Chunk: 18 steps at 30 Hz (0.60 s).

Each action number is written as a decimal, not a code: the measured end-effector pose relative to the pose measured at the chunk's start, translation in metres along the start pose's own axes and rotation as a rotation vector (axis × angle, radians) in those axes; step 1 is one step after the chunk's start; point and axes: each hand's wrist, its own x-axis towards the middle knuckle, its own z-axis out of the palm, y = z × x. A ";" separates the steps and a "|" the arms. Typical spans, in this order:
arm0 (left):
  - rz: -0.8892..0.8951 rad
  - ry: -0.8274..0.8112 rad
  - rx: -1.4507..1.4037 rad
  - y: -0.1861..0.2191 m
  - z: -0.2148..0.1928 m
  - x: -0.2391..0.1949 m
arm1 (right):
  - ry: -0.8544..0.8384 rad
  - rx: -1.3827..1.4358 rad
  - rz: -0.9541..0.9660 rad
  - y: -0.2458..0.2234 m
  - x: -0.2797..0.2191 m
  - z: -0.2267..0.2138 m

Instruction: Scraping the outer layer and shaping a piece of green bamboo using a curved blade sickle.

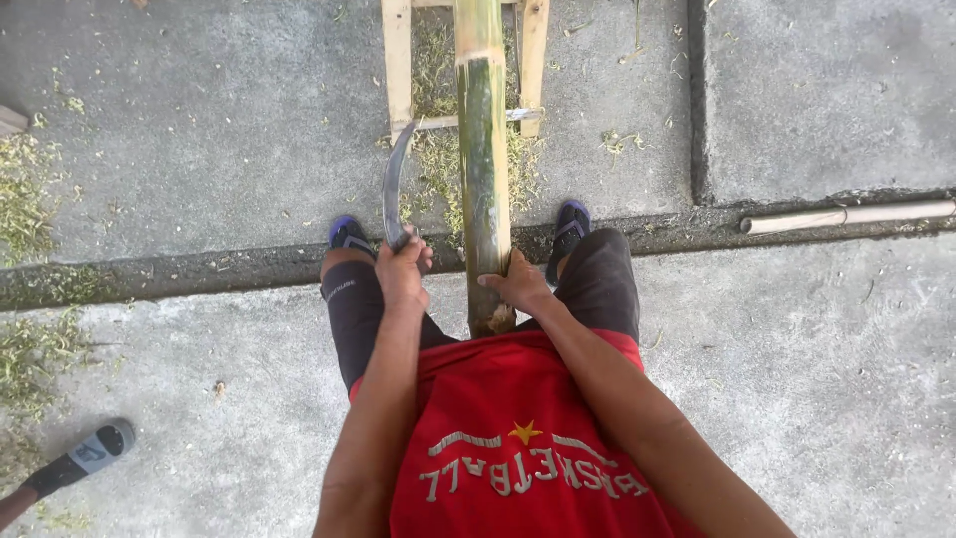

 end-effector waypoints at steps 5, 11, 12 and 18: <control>0.180 -0.330 0.032 0.024 -0.026 -0.033 | 0.031 -0.158 -0.040 0.011 -0.004 0.010; -0.008 -0.239 -0.107 0.015 -0.047 -0.076 | 0.064 -0.114 -0.012 0.021 0.001 -0.002; -0.019 -0.232 -0.104 0.011 -0.049 -0.075 | 0.054 -0.116 -0.003 0.049 0.028 0.006; 0.005 -0.292 -0.023 0.004 -0.057 -0.070 | 0.162 0.344 0.104 0.009 0.009 -0.029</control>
